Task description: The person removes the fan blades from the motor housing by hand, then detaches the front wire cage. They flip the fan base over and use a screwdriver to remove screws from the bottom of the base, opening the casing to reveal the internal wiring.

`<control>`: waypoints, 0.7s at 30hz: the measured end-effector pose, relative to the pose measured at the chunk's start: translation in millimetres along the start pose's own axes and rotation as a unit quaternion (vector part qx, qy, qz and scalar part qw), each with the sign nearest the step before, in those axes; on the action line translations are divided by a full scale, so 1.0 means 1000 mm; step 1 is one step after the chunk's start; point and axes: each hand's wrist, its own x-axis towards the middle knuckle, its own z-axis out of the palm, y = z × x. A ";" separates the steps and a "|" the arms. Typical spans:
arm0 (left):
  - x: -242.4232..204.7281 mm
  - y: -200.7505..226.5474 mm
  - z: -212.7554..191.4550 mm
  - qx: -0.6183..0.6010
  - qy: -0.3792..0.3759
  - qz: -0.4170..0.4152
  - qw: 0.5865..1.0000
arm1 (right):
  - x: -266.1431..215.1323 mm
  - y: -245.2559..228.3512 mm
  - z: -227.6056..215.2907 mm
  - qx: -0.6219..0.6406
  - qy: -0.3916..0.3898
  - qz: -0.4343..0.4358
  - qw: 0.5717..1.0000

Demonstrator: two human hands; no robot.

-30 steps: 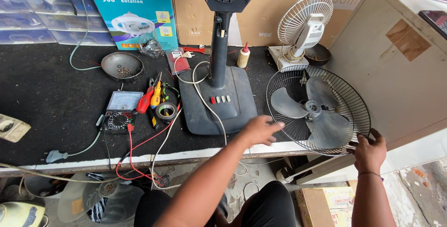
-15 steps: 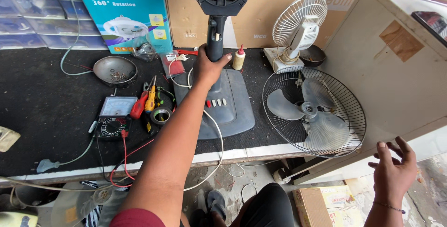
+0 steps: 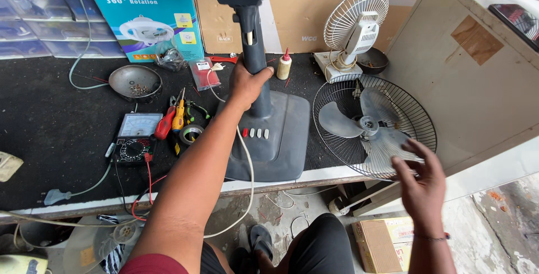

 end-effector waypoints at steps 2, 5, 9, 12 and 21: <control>-0.007 0.007 -0.007 -0.062 -0.026 -0.005 0.998 | -0.008 -0.017 0.021 -0.023 -0.038 0.016 0.999; -0.016 0.007 -0.014 -0.168 -0.069 -0.013 0.983 | -0.021 -0.032 0.052 -0.050 -0.113 0.059 0.991; -0.011 0.006 -0.022 -0.275 -0.098 -0.055 0.955 | -0.024 -0.030 0.081 -0.040 -0.217 0.061 0.974; -0.020 0.019 -0.033 -0.334 -0.134 -0.082 0.929 | -0.021 -0.032 0.087 -0.012 -0.200 -0.005 0.980; -0.070 0.061 -0.024 -0.482 -0.260 -0.157 0.822 | 0.012 -0.020 0.078 0.146 -0.175 -0.142 0.963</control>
